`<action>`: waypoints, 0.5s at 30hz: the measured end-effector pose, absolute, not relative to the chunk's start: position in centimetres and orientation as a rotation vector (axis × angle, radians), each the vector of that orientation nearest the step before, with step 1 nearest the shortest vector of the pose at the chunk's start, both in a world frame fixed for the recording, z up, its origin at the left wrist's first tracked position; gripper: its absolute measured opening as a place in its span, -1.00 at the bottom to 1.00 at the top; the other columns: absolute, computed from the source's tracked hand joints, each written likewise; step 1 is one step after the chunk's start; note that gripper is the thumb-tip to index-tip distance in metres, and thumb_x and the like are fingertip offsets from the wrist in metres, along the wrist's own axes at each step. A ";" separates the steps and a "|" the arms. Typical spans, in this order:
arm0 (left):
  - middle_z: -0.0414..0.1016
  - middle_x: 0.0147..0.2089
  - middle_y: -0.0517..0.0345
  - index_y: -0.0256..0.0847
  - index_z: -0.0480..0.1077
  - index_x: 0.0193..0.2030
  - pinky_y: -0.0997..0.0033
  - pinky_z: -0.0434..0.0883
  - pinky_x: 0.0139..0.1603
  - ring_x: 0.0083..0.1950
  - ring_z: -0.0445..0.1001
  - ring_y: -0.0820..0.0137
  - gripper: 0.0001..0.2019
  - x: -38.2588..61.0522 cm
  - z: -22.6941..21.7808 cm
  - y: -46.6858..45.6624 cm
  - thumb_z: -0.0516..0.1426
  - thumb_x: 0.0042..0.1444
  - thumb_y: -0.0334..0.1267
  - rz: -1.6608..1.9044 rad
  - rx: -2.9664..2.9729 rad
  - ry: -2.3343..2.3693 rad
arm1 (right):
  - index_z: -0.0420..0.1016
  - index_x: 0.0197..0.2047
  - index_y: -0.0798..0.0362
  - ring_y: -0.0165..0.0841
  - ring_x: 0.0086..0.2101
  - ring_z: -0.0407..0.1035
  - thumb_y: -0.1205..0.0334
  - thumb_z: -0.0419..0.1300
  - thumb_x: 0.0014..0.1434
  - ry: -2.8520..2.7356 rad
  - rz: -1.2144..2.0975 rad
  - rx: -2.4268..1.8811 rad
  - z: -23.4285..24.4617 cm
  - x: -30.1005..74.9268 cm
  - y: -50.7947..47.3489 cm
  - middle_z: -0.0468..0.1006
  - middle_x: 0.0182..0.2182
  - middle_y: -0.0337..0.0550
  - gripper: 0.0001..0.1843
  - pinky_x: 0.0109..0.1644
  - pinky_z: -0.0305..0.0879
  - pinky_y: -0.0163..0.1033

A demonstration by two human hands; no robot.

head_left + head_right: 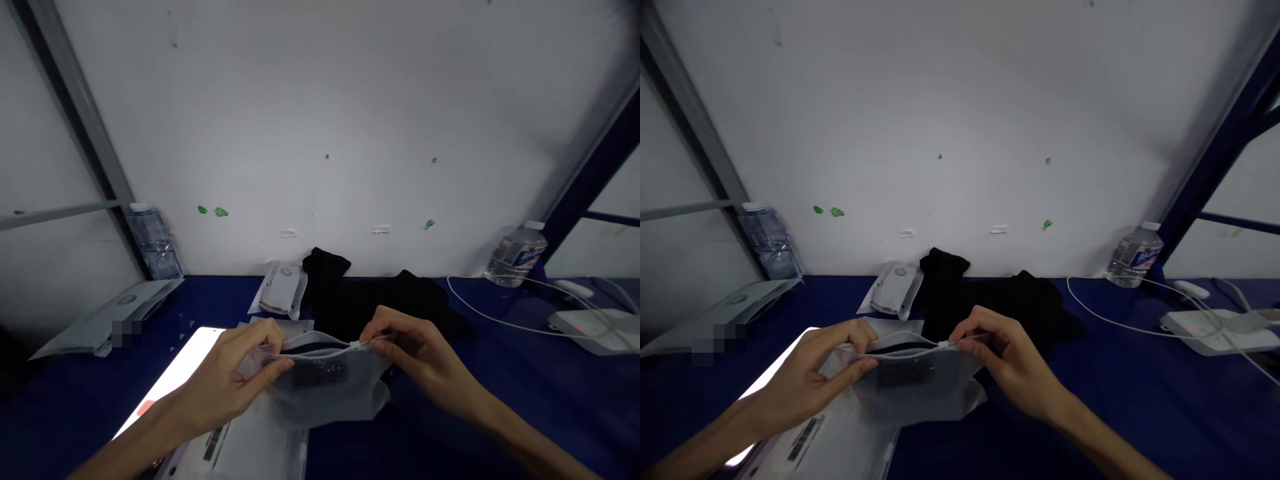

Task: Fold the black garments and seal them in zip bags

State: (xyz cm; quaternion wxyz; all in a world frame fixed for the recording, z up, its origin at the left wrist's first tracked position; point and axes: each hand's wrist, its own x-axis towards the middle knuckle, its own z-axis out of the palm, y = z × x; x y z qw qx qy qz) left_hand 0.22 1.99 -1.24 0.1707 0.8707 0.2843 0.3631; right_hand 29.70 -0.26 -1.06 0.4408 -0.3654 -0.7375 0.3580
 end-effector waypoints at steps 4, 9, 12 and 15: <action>0.29 -0.41 0.31 -0.14 0.19 -0.33 0.49 0.24 -0.43 -0.43 0.28 0.49 -0.81 0.3 -1.3 2.0 0.12 0.31 -0.31 1.044 2.482 0.824 | 0.55 -0.18 -0.02 -0.38 -0.33 0.33 0.18 0.14 0.37 -1.859 0.855 -0.914 -1.1 29.6 -0.6 0.45 -0.32 -0.20 -0.83 -0.31 0.24 -0.28; 0.35 -0.38 0.27 -0.14 0.25 -0.29 0.47 0.28 -0.42 -0.40 0.33 0.46 -0.87 0.2 -1.4 1.7 0.12 0.30 -0.29 1.034 2.495 0.835 | 0.53 -0.21 -0.02 -0.37 -0.37 0.32 0.16 0.17 0.34 -1.883 0.701 -0.939 -1.3 29.3 -0.7 0.46 -0.35 -0.20 -0.86 -0.32 0.25 -0.26; 0.40 -0.32 0.22 -0.13 0.29 -0.22 0.45 0.32 -0.38 -0.34 0.39 0.42 -0.94 0.2 -1.4 1.5 0.11 0.31 -0.31 1.020 2.495 0.788 | 0.53 -0.27 0.00 -0.37 -0.39 0.34 0.16 0.24 0.29 -1.870 0.688 -0.945 -1.6 29.2 -0.6 0.47 -0.38 -0.20 -0.88 -0.33 0.25 -0.26; 0.39 -0.32 0.22 -0.13 0.28 -0.24 0.45 0.33 -0.36 -0.33 0.39 0.43 -0.91 0.2 -1.3 1.5 0.10 0.32 -0.33 0.981 2.482 0.780 | 0.54 -0.27 0.00 -0.37 -0.37 0.36 0.15 0.25 0.29 -1.823 0.781 -0.960 -1.8 29.2 -0.5 0.47 -0.38 -0.21 -0.87 -0.33 0.26 -0.28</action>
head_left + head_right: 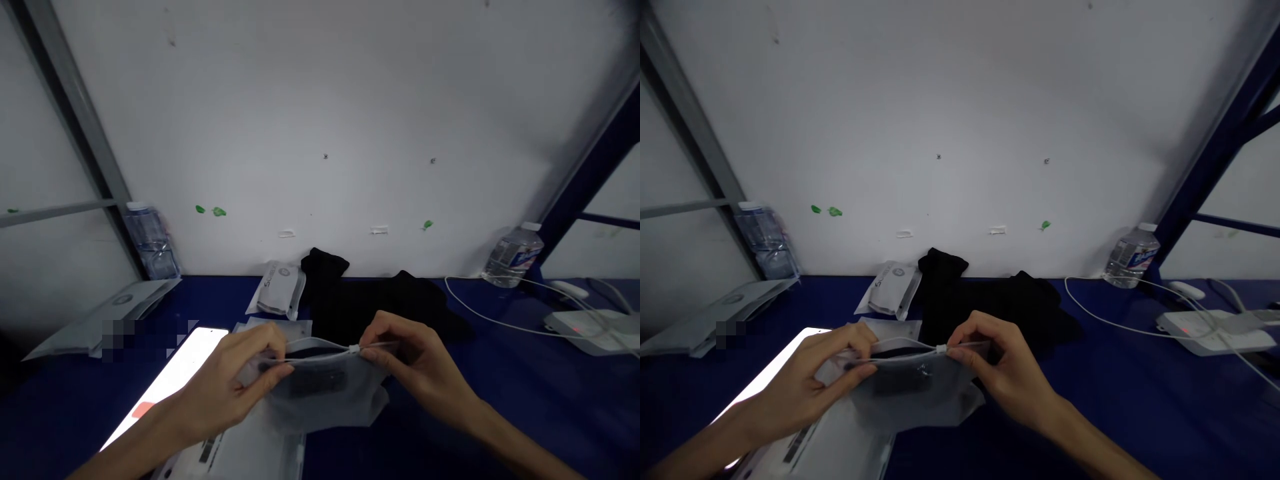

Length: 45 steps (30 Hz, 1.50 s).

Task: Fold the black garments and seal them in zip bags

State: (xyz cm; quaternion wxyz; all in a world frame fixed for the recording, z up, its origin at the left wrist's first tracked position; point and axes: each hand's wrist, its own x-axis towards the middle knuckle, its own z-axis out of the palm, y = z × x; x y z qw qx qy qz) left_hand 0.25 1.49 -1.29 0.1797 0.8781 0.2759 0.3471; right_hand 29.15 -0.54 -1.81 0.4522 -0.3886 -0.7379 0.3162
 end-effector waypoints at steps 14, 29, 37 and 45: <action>0.44 -0.18 0.15 -0.18 0.26 -0.37 0.41 0.39 -0.22 -0.21 0.46 0.42 -0.84 0.4 -0.2 1.3 0.12 0.22 -0.43 0.908 2.540 0.749 | 0.55 -0.15 -0.03 -0.37 -0.37 0.31 0.10 0.19 0.33 -1.832 0.876 -0.969 -1.8 28.9 -0.6 0.39 -0.37 -0.22 -0.84 -0.35 0.27 -0.28; 0.49 -0.36 0.23 -0.15 0.37 -0.22 0.46 0.37 -0.40 -0.40 0.46 0.45 -0.95 0.7 -0.9 1.2 0.15 0.24 -0.39 1.023 2.541 0.780 | 0.55 -0.25 -0.01 -0.36 -0.39 0.45 0.10 0.33 0.21 -1.840 0.629 -1.019 -2.4 28.0 -0.6 0.57 -0.37 -0.21 -0.85 -0.34 0.34 -0.29; 0.49 -0.38 0.20 -0.17 0.41 -0.26 0.43 0.40 -0.38 -0.41 0.47 0.42 -0.93 0.7 -1.8 1.7 0.17 0.25 -0.40 1.070 2.579 0.697 | 0.53 -0.37 0.04 -0.38 -0.45 0.41 0.13 0.30 0.22 -1.821 0.678 -1.027 -2.6 28.0 -0.9 0.53 -0.46 -0.20 -0.81 -0.41 0.30 -0.30; 0.43 -0.39 0.23 -0.16 0.29 -0.32 0.45 0.37 -0.42 -0.42 0.44 0.45 -0.86 1.0 -1.8 1.6 0.17 0.23 -0.40 1.128 2.565 0.750 | 0.49 -0.36 0.06 -0.39 -0.44 0.39 0.15 0.28 0.24 -1.779 0.793 -1.014 -2.7 27.8 -1.0 0.51 -0.47 -0.21 -0.81 -0.39 0.30 -0.29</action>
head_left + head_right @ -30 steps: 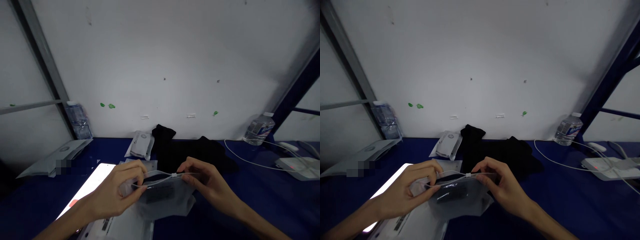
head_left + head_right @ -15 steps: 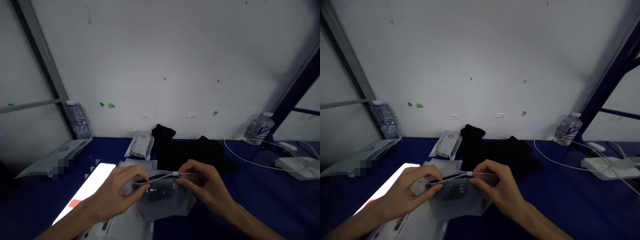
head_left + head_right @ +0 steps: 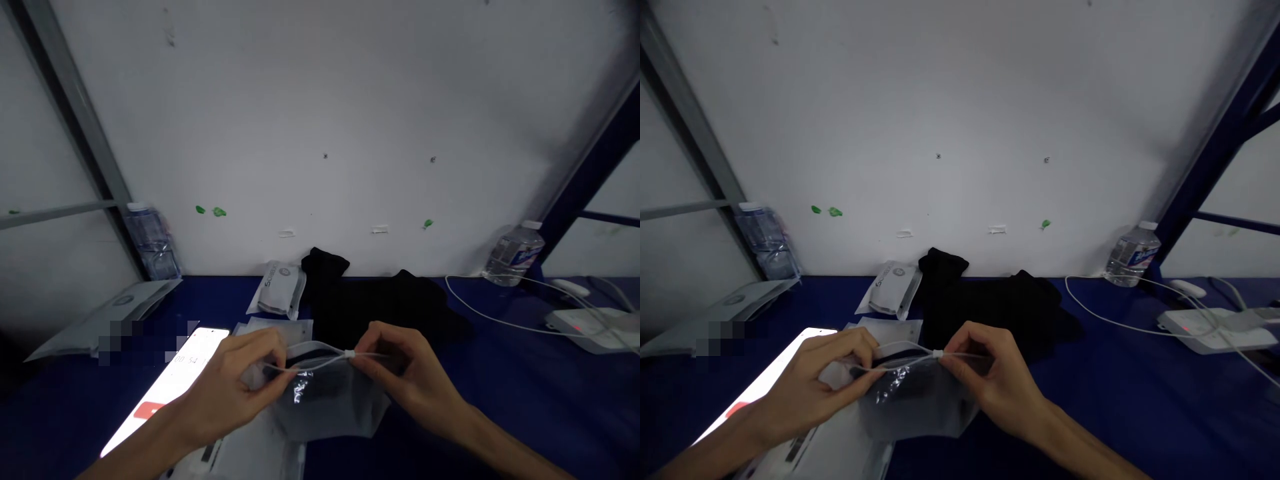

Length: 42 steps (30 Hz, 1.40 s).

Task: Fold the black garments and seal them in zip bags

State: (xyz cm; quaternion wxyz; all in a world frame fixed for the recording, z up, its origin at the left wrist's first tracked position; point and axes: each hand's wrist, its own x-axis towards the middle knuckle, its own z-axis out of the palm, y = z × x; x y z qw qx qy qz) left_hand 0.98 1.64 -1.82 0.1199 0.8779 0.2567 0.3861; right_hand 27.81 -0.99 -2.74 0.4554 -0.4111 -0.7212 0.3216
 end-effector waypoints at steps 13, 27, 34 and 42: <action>0.46 -0.51 0.32 -0.14 0.36 -0.24 0.59 0.14 -0.73 -0.53 0.44 0.48 -0.90 1.1 -1.4 1.5 0.21 0.23 -0.23 1.121 2.402 0.941 | 0.55 -0.28 0.00 -0.39 -0.42 0.39 0.23 0.23 0.30 -1.922 0.537 -0.949 -2.9 28.3 -0.6 0.53 -0.41 -0.22 -0.90 -0.38 0.25 -0.29; 0.55 -0.39 0.29 -0.12 0.42 -0.20 0.57 0.39 -0.48 -0.44 0.51 0.49 -0.94 0.5 -1.3 1.6 0.23 0.25 -0.24 1.193 2.568 0.752 | 0.53 -0.12 0.01 -0.33 -0.32 0.42 0.37 0.25 0.26 -2.060 0.149 -0.811 -2.5 28.7 -0.7 0.55 -0.31 -0.16 -0.86 -0.26 0.33 -0.20; 0.56 -0.40 0.31 -0.12 0.43 -0.22 0.62 0.40 -0.47 -0.43 0.52 0.52 -0.95 0.7 -1.3 1.4 0.20 0.27 -0.34 1.215 2.571 0.753 | 0.49 -0.25 0.01 -0.37 -0.39 0.37 0.39 0.22 0.29 -2.009 0.185 -0.792 -2.5 27.8 -1.0 0.51 -0.40 -0.23 -0.90 -0.28 0.25 -0.21; 0.58 -0.38 0.31 -0.13 0.45 -0.22 0.68 0.45 -0.44 -0.41 0.55 0.54 -0.97 0.7 -1.4 1.3 0.22 0.24 -0.32 1.206 2.511 0.812 | 0.55 -0.13 -0.10 -0.35 -0.39 0.29 0.38 0.06 0.37 -2.073 0.329 -0.898 -2.6 28.4 -1.0 0.43 -0.42 -0.25 -0.74 -0.27 0.17 -0.18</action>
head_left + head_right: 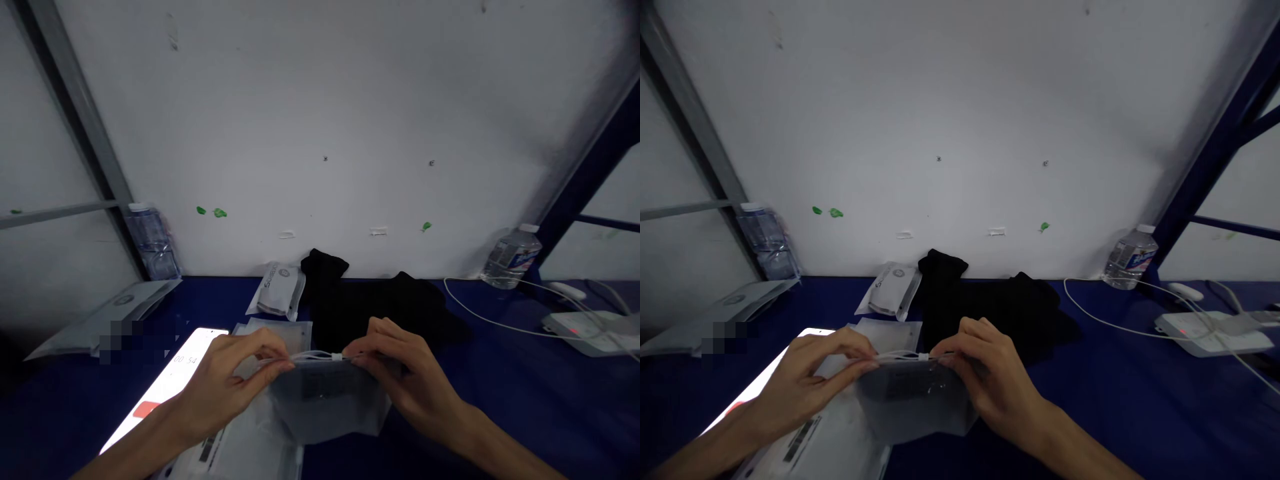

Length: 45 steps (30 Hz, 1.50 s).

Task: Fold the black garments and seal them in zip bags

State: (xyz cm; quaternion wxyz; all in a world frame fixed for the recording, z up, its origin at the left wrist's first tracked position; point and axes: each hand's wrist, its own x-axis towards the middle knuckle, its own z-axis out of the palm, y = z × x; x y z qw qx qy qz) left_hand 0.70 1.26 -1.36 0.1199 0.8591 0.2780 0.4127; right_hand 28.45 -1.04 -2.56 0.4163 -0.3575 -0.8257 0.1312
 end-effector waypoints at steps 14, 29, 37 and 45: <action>0.59 -0.38 0.29 -0.14 0.45 -0.23 0.67 0.49 -0.40 -0.41 0.57 0.52 -0.98 0.7 -1.3 1.1 0.21 0.24 -0.33 1.195 2.478 0.836 | 0.49 -0.25 0.02 -0.34 -0.33 0.36 0.35 0.21 0.30 -2.101 0.067 -0.822 -1.6 26.9 -0.6 0.50 -0.35 -0.18 -0.93 -0.24 0.28 -0.19; 0.58 -0.42 0.26 -0.16 0.51 -0.29 0.57 0.45 -0.41 -0.43 0.52 0.48 -0.92 0.4 -0.4 1.4 0.20 0.23 -0.31 1.130 2.399 0.931 | 0.47 -0.10 0.00 -0.39 -0.35 0.35 0.44 0.01 0.36 -2.243 0.518 -0.854 0.6 26.9 0.2 0.47 -0.28 -0.17 -0.76 -0.34 0.27 -0.28; 0.54 -0.41 0.27 -0.18 0.49 -0.30 0.59 0.42 -0.38 -0.42 0.49 0.51 -0.93 0.8 -0.8 1.0 0.21 0.23 -0.33 1.149 2.399 0.898 | 0.53 -0.29 0.04 -0.39 -0.41 0.39 0.26 0.30 0.22 -2.119 0.334 -0.966 -0.5 25.3 0.2 0.49 -0.39 -0.20 -0.94 -0.38 0.30 -0.29; 0.50 -0.42 0.28 -0.18 0.46 -0.30 0.56 0.37 -0.38 -0.42 0.44 0.51 -0.91 0.8 -0.9 0.9 0.18 0.25 -0.37 1.140 2.452 0.896 | 0.48 -0.36 0.05 -0.42 -0.45 0.38 0.32 0.32 0.20 -1.986 0.354 -0.875 -1.5 24.6 0.2 0.50 -0.43 -0.23 -0.89 -0.40 0.33 -0.33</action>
